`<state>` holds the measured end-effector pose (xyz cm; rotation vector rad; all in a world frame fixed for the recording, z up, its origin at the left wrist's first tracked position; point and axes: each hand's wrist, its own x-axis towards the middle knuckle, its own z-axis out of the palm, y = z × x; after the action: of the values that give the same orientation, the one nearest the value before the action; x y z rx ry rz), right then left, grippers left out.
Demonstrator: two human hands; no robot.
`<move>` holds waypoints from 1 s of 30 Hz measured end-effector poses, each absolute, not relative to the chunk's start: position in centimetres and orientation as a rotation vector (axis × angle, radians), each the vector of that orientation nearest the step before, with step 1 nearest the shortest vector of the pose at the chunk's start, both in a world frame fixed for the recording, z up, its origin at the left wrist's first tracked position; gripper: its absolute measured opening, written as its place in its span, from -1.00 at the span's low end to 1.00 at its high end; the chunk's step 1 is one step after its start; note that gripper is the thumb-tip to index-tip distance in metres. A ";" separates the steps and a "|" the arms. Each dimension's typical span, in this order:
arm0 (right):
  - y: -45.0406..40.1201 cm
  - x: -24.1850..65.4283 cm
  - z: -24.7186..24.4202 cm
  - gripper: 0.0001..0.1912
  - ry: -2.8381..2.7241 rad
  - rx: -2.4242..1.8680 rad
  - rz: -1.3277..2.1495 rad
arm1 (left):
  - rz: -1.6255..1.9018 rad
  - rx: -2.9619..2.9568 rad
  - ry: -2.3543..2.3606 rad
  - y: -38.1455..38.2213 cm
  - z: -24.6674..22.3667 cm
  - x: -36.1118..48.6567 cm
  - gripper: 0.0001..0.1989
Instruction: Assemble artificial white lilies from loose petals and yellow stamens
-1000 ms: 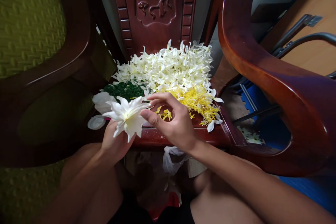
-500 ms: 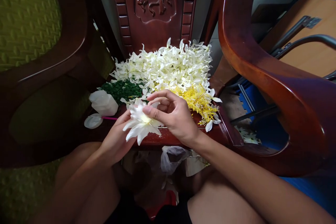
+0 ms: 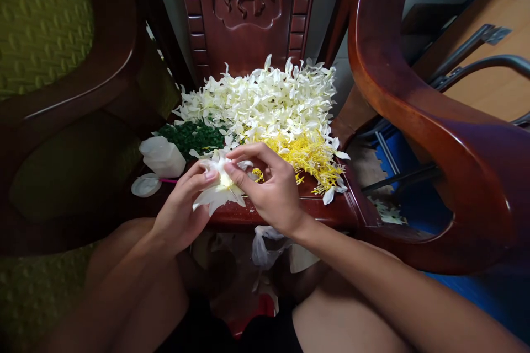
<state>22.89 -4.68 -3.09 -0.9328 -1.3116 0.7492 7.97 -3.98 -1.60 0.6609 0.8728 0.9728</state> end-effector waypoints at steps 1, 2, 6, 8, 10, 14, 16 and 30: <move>-4.7 22.8 -3.1 -0.86 -1.289 -0.923 0.758 | 0.988 0.661 0.863 -3.9 -1.7 8.0 -0.81; -4.6 22.8 -3.1 -0.86 -1.272 -0.915 0.766 | 1.003 0.663 0.852 -3.9 -1.7 8.0 -0.80; -4.5 22.7 -3.2 -0.86 -1.264 -0.902 0.818 | 1.006 0.664 0.820 -3.9 -1.9 8.0 -0.80; -4.5 22.8 -3.2 -0.87 -1.285 -0.920 0.807 | 0.998 0.651 0.812 -3.9 -1.9 8.0 -0.81; -4.6 23.2 -3.1 -0.87 -1.322 -0.954 0.671 | 1.012 0.624 0.801 -3.9 -1.9 8.0 -0.82; -5.0 24.3 -2.6 -0.74 -1.602 -0.868 0.263 | 1.066 0.560 0.798 -3.7 -1.9 7.9 -0.80; -5.1 24.6 -2.4 -0.73 -1.782 -0.838 0.142 | 1.079 0.553 0.790 -3.6 -1.9 7.9 -0.81; -4.5 23.9 -2.8 -0.89 -1.751 -0.850 0.243 | 1.209 0.469 0.824 -3.8 -1.8 8.4 -0.83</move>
<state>23.94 -4.54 -2.82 -0.8499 -1.7515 0.2425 8.41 -3.79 -1.85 0.4688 0.8243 1.2089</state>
